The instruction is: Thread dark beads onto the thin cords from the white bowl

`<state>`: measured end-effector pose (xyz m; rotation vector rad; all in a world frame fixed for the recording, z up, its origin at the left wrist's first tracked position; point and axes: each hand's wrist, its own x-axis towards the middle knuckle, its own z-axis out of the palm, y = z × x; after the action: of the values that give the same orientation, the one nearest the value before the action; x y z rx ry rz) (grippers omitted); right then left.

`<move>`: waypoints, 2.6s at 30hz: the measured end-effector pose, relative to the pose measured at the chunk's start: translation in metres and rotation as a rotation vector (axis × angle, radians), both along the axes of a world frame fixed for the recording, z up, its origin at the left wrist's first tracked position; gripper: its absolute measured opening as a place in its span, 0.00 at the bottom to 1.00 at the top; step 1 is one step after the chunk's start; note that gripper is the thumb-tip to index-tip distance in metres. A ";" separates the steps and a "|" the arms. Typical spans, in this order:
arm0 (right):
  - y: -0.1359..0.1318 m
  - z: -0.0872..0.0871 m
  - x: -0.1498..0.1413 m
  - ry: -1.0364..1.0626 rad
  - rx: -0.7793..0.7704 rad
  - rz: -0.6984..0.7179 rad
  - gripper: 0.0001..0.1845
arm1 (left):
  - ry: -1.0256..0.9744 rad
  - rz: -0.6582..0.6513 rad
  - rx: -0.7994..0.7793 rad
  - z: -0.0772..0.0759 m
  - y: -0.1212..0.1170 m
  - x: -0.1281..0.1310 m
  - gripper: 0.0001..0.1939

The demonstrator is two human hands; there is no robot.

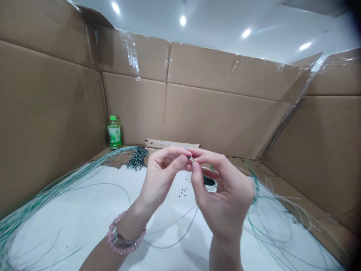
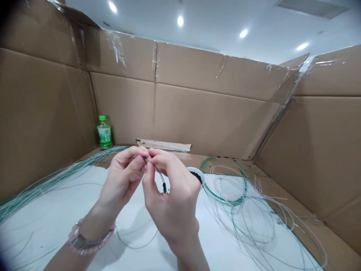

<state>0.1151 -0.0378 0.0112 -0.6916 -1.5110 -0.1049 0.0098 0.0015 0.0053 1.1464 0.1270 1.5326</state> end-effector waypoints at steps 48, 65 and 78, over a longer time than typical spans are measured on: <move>-0.003 0.004 0.009 -0.029 -0.043 0.015 0.09 | 0.195 0.201 0.126 0.001 -0.001 -0.011 0.02; -0.010 0.004 0.011 -0.063 -0.032 -0.013 0.11 | 0.296 0.313 0.213 0.003 -0.011 -0.011 0.03; -0.015 0.008 0.018 -0.195 0.005 -0.103 0.10 | 0.443 0.500 0.361 0.004 -0.011 -0.017 0.04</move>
<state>0.1328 -0.0523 0.0192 -0.7734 -1.6597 -0.2605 -0.0071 -0.0100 0.0092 1.8379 0.4800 1.7503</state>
